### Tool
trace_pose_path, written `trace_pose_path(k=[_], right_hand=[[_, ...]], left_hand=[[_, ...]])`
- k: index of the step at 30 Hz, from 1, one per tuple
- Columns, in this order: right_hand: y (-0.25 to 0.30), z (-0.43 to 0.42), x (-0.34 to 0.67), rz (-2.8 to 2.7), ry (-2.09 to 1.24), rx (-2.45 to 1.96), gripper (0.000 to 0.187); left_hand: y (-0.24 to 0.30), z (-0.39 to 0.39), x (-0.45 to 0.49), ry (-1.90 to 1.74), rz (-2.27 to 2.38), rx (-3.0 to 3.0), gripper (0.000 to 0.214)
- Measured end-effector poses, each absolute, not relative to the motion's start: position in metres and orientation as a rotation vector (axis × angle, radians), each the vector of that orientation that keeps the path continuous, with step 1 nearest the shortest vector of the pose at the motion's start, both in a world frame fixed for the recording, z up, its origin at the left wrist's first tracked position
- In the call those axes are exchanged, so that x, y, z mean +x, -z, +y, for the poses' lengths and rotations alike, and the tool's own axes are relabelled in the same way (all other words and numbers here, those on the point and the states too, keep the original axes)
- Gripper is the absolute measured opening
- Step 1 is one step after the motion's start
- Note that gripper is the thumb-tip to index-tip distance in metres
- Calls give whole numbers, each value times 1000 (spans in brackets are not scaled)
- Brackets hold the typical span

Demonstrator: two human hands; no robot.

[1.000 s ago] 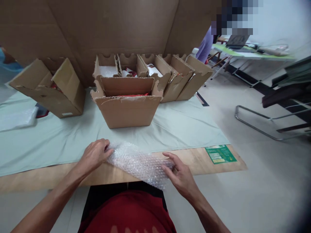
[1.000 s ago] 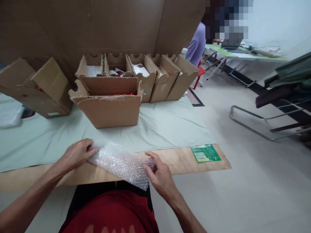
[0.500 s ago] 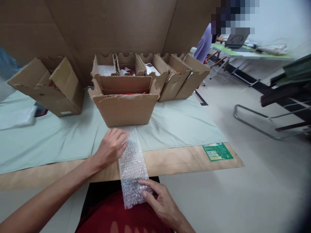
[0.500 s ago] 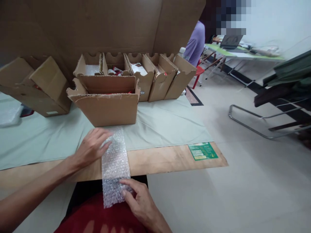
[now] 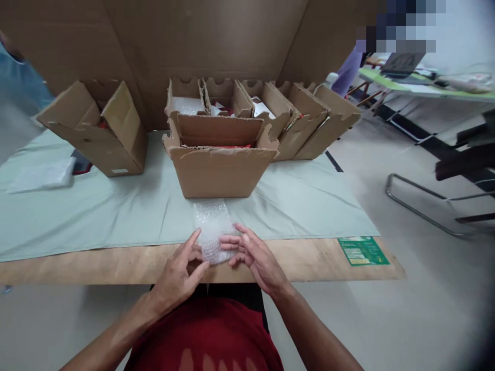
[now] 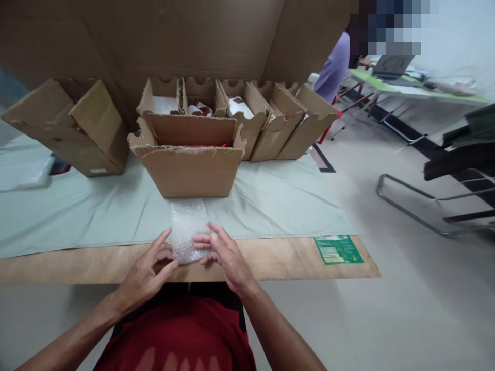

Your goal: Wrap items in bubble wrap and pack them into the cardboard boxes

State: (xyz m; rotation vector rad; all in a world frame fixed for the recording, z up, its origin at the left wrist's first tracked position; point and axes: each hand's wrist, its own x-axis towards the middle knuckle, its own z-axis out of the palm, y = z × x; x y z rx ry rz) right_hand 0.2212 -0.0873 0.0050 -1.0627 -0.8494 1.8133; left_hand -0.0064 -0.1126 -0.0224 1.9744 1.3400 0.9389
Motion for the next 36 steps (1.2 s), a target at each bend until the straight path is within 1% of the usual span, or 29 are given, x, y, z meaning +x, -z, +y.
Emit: trace_pose_path(k=[3, 4, 5, 6, 8, 9, 11, 13, 15, 17, 19, 21, 24, 25, 26, 29, 30, 36], right_hand=[[-2, -81, 216, -857, -1788, -1144, 85], [-1, -82, 216, -879, -1784, -1151, 88], [-1, -84, 218, -909, -1783, -1152, 87], [-2, -86, 220, -955, -1783, -1151, 82], [-4, -90, 226, -1133, -1733, -1159, 62], [-5, -91, 229, -1280, -1647, -1171, 52], [-3, -94, 235, -1660, -1323, -1184, 40], [1, -94, 238, -2035, -908, -1154, 38], [7, -92, 239, -2287, -581, -1109, 34], [11, -88, 237, -2387, -391, -1080, 27], [12, -85, 235, -2383, -297, -1055, 22], [11, -82, 233, -2363, -299, -1036, 18], [7, -79, 230, -2310, -398, -1040, 16], [6, -78, 230, -2278, -444, -1045, 15], [6, -78, 231, -2244, -493, -1051, 17], [7, -75, 233, -2152, -626, -1089, 35], [8, -73, 234, -2125, -653, -1117, 38], [15, -58, 223, -2048, -682, -1328, 37]], left_hand=[[26, -114, 6, -1113, 1475, 2166, 66], [25, -114, 8, -1114, 1503, 2232, 60], [24, -114, 8, -1088, 1524, 2293, 52], [22, -113, 8, -1046, 1538, 2345, 43], [20, -112, 6, -963, 1551, 2418, 28], [19, -111, 5, -932, 1556, 2442, 24], [18, -108, 2, -877, 1564, 2478, 21], [16, -105, 0, -827, 1560, 2504, 19], [13, -103, -1, -800, 1554, 2510, 17], [8, -104, -2, -839, 1541, 2496, 18], [3, -107, -2, -909, 1473, 2501, 25], [0, -111, -1, -934, 1365, 2522, 29], [2, -112, -1, -968, 1298, 2487, 19], [4, -111, -1, -994, 1317, 2450, 19], [6, -110, -1, -1027, 1346, 2405, 19], [12, -105, -1, -1080, 1444, 2260, 17], [13, -104, -1, -1082, 1474, 2222, 16], [19, -99, 0, -1074, 1660, 2277, 16]])
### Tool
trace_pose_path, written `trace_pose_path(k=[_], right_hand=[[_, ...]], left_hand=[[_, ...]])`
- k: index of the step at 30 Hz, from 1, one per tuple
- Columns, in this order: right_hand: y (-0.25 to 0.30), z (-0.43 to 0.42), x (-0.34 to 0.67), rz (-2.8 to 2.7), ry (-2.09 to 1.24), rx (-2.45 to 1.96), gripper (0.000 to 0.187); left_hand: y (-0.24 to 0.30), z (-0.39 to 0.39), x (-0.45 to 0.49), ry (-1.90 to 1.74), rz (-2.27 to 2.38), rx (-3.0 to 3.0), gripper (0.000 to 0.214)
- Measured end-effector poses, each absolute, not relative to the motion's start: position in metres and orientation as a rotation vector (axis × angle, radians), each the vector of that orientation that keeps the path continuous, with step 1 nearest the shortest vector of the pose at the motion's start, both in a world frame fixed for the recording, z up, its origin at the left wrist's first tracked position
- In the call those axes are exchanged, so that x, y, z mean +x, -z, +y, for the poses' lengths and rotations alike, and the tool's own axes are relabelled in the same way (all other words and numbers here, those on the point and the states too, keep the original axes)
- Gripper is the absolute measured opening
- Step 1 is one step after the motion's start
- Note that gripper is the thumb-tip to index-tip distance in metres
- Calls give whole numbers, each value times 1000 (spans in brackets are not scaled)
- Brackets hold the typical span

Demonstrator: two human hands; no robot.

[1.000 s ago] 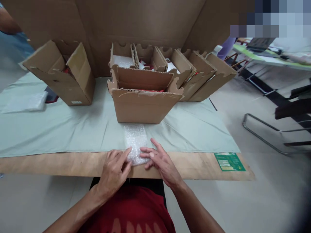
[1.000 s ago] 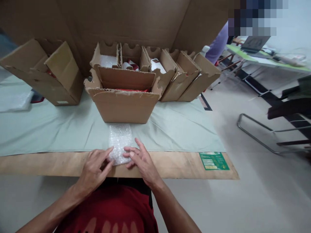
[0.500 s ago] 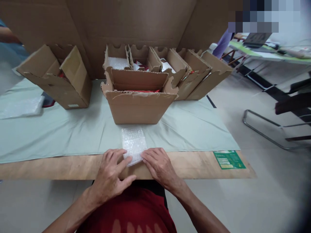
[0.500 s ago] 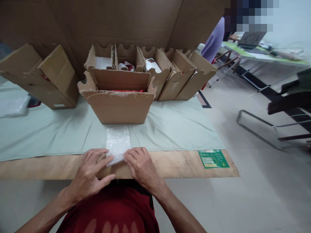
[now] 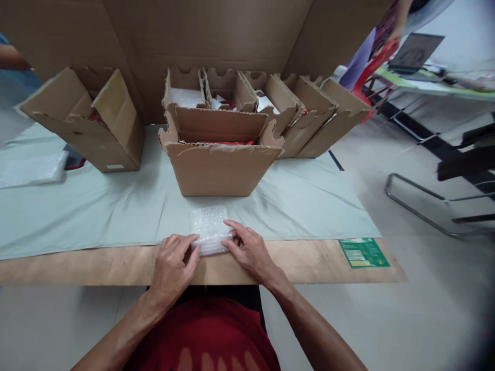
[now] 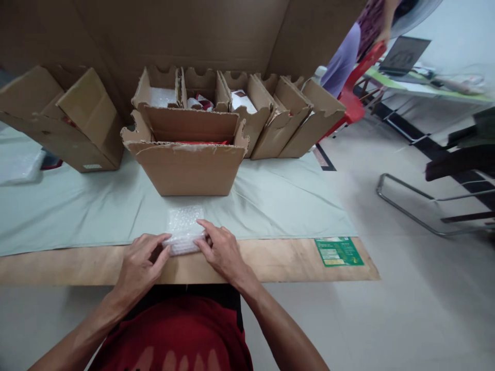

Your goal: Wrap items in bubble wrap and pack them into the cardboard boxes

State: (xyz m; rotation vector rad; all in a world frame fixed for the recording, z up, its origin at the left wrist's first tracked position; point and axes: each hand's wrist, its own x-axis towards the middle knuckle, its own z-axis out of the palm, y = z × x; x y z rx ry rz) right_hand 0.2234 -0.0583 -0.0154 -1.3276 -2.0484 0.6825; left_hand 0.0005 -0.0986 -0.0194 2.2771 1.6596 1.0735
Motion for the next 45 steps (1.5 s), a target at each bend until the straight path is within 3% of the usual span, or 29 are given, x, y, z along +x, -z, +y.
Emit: trace_pose_path(k=[8, 14, 19, 24, 29, 35, 38, 42, 43, 45], right_hand=[[11, -67, 224, -2307, -220, -1161, 31], [8, -65, 217, -2398, -39, -1135, 17], [6, -64, 211, -2304, -277, -1068, 16], [-5, -81, 212, -1955, -652, -1234, 13], [-11, -100, 201, -1750, -1004, -1266, 13], [-11, -100, 207, -1802, -842, -1326, 11], [-17, -92, 220, -1842, -842, -1258, 38], [-31, -84, 231, -1932, -1117, -1102, 81], [-34, -82, 232, -1964, -1155, -1079, 84], [-39, -80, 231, -2015, -1172, -1078, 64]], left_hand=[[20, -91, -1, -813, 1840, 2396, 20], [20, -90, -6, -894, 1823, 2283, 21], [10, -108, -13, -1204, 1784, 1786, 30], [-1, -127, -5, -1045, 1406, 1015, 44], [-1, -127, 22, -1073, 946, 683, 48], [6, -126, 32, -1116, 1123, 690, 42], [-4, -122, 28, -1056, 1243, 915, 36], [-17, -116, 27, -934, 1250, 1350, 16], [-19, -115, 29, -907, 1235, 1436, 14], [-19, -114, 32, -870, 1220, 1545, 14]])
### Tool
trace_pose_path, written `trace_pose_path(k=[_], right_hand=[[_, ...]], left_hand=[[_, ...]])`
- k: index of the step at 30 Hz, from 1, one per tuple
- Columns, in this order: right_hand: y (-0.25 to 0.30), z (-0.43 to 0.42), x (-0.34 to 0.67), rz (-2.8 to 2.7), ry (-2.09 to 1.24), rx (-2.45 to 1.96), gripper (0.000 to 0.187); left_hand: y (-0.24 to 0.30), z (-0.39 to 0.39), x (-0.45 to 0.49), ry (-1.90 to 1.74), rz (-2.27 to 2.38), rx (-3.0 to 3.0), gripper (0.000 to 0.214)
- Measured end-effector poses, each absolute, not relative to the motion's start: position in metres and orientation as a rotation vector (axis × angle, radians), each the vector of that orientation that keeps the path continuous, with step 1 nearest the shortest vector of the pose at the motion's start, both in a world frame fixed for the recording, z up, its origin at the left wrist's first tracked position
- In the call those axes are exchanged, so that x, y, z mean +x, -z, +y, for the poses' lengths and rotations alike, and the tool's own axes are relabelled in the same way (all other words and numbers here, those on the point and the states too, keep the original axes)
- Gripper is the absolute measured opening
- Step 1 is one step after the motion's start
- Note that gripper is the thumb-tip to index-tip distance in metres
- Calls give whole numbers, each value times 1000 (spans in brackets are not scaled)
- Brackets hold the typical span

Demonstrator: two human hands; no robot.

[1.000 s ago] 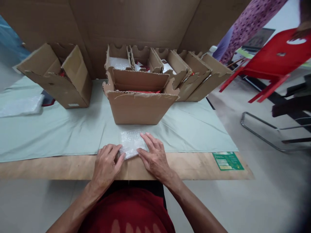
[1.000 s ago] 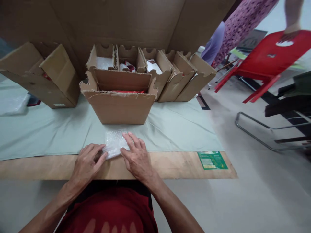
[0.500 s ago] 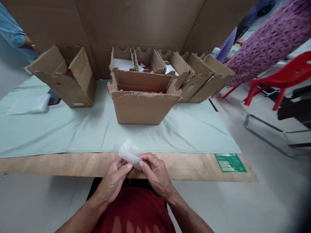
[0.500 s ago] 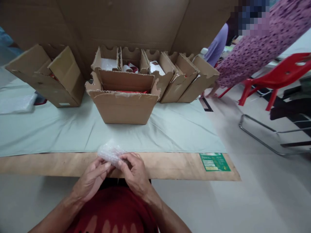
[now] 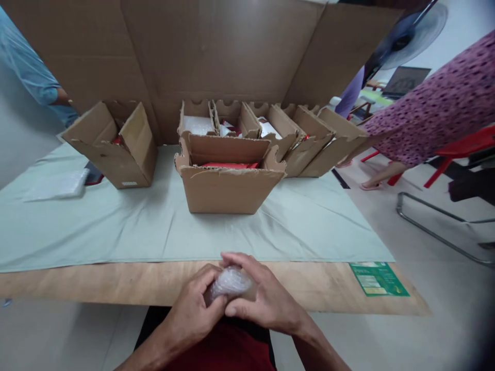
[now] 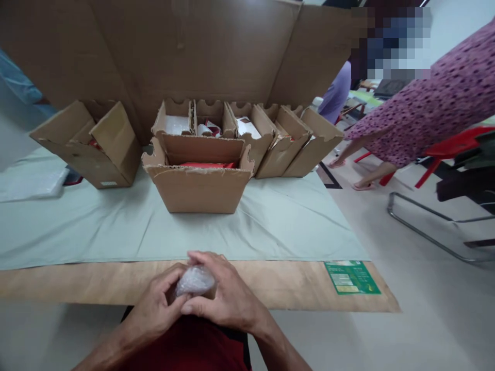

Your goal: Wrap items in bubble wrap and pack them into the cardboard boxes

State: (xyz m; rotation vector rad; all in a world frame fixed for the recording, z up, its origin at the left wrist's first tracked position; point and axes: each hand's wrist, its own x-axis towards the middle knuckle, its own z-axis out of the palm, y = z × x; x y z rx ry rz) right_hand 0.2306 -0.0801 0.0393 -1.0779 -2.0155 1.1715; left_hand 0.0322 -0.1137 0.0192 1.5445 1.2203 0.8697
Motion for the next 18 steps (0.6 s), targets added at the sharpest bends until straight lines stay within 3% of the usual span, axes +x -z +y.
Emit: trace_pose_path(k=[2, 4, 8, 15, 18], right_hand=[[-42, -79, 229, -2044, -1150, -1130, 29], [-44, -78, 229, -2064, -1128, -1175, 10], [-48, -72, 239, -2130, -1071, -1159, 5], [-90, -45, 275, -2152, -879, -1195, 17], [-117, -31, 292, -2079, -744, -1224, 14]], left_hand=[[-17, -113, 35, -837, 1242, 1594, 11], [-14, -113, 35, -798, 1268, 1630, 9], [-18, -102, 23, -821, 1218, 1792, 10], [-84, -12, -23, -1470, 1529, 2453, 57], [-98, 24, -28, -1533, 1613, 2526, 45]])
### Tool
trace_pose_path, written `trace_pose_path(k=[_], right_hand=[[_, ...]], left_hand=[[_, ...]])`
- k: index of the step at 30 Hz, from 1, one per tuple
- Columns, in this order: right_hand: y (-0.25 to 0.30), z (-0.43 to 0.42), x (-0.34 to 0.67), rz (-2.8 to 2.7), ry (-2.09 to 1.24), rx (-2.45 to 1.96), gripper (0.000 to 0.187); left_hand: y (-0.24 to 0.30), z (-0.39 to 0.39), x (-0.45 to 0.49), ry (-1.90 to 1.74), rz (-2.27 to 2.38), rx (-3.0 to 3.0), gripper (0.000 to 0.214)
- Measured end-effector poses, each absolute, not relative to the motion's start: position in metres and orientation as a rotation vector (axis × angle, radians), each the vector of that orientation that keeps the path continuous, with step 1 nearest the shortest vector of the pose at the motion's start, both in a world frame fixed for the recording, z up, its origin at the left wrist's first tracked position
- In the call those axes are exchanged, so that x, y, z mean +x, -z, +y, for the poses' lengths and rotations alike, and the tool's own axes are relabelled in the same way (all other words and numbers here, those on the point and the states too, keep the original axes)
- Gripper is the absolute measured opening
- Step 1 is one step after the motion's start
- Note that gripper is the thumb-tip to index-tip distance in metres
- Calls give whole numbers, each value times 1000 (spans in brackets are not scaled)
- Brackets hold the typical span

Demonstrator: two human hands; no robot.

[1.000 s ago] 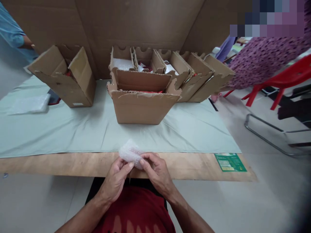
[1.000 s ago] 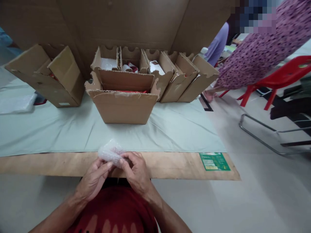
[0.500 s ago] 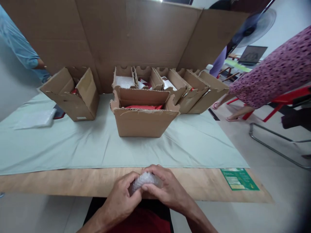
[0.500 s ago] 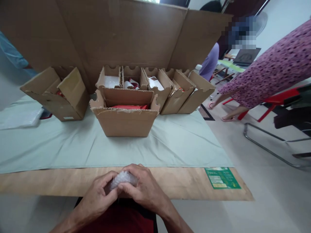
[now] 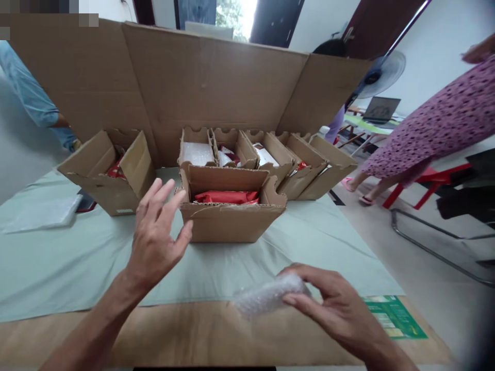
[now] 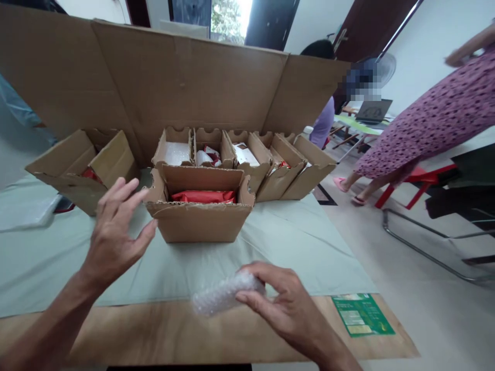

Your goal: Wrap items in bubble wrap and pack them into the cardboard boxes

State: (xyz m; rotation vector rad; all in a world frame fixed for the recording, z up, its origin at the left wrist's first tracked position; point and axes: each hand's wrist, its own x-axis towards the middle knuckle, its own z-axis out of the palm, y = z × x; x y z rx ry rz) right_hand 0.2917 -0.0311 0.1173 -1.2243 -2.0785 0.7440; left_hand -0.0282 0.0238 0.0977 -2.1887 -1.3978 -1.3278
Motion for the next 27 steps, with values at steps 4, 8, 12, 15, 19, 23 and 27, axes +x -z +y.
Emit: trace_pose_path(k=[4, 8, 12, 15, 19, 23, 27], right_hand=[[-148, -11, 305, -1779, -384, -1282, 15], [-172, 20, 297, -1669, -126, -1346, 15], [-187, 64, 260, -2028, -78, -1194, 12], [-192, 96, 215, -2313, -170, -1093, 11], [-185, 126, 153, -2628, -189, -1351, 14], [-162, 137, 117, -2805, -123, -1516, 35], [-153, 136, 112, -2835, -129, -1536, 32]], left_hand=[[-82, 33, -23, 1494, -1345, -2253, 19], [-61, 24, -20, 1652, -1312, -2243, 27], [-55, 24, -22, 1670, -1325, -2280, 26], [-55, 27, -22, 1680, -1335, -2273, 27], [-55, 30, -22, 1709, -1278, -2253, 26], [-53, 32, -22, 1739, -1261, -2261, 26], [-53, 32, -23, 1763, -1251, -2254, 25]])
